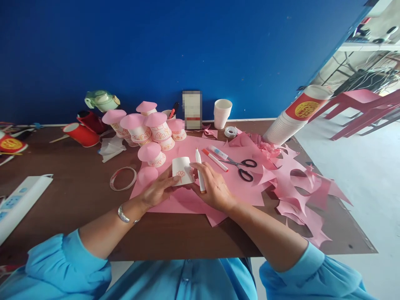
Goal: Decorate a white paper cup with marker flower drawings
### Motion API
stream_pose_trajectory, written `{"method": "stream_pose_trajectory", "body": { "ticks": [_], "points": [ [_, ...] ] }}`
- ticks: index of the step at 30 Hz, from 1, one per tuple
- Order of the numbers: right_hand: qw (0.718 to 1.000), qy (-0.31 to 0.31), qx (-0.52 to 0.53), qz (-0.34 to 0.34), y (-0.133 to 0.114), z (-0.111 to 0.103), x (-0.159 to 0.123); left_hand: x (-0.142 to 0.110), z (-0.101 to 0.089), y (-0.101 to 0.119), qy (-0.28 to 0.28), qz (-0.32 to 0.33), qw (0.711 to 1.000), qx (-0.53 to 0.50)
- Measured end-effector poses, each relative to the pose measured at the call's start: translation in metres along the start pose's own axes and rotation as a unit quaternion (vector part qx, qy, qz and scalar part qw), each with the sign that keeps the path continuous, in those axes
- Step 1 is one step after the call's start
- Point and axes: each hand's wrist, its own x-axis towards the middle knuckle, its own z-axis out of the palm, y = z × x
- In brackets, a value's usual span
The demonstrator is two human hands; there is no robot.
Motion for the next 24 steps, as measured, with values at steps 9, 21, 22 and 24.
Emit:
{"method": "stream_pose_trajectory", "body": {
  "ticks": [9, 21, 22, 24],
  "points": [
    [0.992, 0.021, -0.072, -0.102, -0.010, -0.009, 0.000, 0.000, 0.000, 0.000, -0.071, 0.038, 0.996, 0.045],
    [0.990, 0.103, 0.028, -0.092, -0.031, -0.042, 0.004, 0.000, -0.001, 0.006, -0.032, 0.018, 0.999, -0.019],
    [0.990, 0.099, 0.037, -0.096, -0.035, -0.044, 0.004, 0.000, -0.001, 0.007, -0.037, 0.017, 0.999, -0.023],
    [0.988, 0.088, 0.062, -0.111, -0.041, -0.047, 0.006, -0.001, -0.001, 0.009, -0.054, 0.011, 0.998, -0.030]
  ]
}}
